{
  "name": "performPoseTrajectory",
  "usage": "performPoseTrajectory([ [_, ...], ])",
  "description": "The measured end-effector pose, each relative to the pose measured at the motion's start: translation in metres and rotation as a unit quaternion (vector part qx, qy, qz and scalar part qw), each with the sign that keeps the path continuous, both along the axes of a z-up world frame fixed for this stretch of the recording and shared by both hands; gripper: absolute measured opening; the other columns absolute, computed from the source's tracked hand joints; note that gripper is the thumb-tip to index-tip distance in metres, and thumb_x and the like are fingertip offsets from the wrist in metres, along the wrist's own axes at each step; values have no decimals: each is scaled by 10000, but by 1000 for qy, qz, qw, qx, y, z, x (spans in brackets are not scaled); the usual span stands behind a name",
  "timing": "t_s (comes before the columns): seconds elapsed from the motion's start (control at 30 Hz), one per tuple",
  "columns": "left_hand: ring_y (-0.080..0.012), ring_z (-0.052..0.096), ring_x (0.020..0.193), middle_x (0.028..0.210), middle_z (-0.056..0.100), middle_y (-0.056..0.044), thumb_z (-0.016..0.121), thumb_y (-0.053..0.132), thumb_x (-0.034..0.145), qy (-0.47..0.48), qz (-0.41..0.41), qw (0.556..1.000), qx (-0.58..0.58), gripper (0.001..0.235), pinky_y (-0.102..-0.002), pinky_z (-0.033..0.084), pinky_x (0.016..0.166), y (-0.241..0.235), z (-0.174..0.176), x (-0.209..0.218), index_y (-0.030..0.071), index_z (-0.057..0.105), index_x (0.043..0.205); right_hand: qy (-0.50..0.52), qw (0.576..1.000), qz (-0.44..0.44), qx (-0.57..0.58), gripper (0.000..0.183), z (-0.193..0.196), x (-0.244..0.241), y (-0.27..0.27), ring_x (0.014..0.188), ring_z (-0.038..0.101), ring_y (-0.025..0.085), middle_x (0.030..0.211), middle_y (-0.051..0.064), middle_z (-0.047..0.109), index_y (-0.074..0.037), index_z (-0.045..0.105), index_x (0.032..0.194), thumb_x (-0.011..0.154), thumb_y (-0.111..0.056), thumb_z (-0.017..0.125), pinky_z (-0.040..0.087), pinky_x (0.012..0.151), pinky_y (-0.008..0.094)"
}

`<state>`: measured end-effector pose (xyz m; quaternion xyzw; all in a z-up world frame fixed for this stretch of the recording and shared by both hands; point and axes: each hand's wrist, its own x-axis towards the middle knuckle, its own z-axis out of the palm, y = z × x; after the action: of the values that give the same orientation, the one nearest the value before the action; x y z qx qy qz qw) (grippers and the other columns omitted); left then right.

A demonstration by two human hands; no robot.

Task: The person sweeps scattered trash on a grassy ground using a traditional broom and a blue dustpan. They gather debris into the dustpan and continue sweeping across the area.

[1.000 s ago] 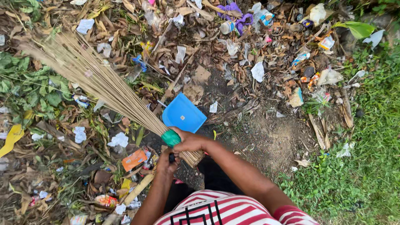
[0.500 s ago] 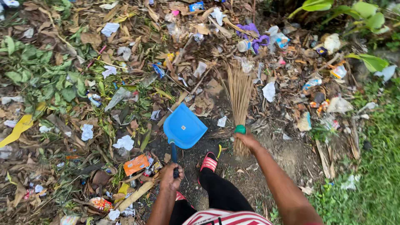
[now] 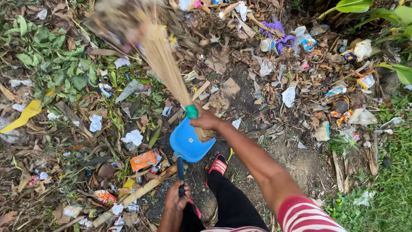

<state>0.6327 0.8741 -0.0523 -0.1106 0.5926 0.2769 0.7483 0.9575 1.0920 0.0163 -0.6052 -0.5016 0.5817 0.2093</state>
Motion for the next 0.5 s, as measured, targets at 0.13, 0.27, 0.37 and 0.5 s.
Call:
performPoseTrajectory([
  [0.13, -187, 553, 607, 753, 565, -88, 639, 108, 820, 9, 7, 1000, -2, 156, -290, 459, 459, 7, -3, -2, 62, 523, 913, 70, 997, 24, 22, 1100, 60, -34, 16, 1139, 668, 308, 1311, 196, 671, -164, 123, 1656, 743, -303, 719, 521, 969, 388],
  [0.27, -191, 561, 615, 756, 541, -87, 638, 103, 852, -12, 17, 1000, -8, 188, -295, 467, 464, 10, -2, -9, 25, 495, 947, 16, 998, 30, 56, 1115, 87, -38, -48, 1286, 590, 298, 1452, 220, 538, -111, 96, 1634, 794, -304, 804, 462, 1071, 381],
  [0.37, -195, 533, 588, 734, 520, -90, 593, 108, 852, -25, 24, 999, 9, 172, -301, 440, 444, 12, -5, -15, 47, 468, 953, 6, 997, -52, -61, 1088, 83, -30, -151, 1252, 594, 276, 1403, 163, 568, -143, 170, 1613, 724, -265, 786, 479, 1050, 384],
  [0.5, -197, 535, 595, 740, 532, -98, 563, 79, 860, -19, 32, 998, 41, 134, -302, 441, 455, 7, -11, -31, 47, 470, 951, -52, 978, -198, -33, 878, 47, -27, -292, 1038, 662, 222, 1220, 137, 648, -69, 324, 1536, 812, -229, 794, 551, 906, 389],
])
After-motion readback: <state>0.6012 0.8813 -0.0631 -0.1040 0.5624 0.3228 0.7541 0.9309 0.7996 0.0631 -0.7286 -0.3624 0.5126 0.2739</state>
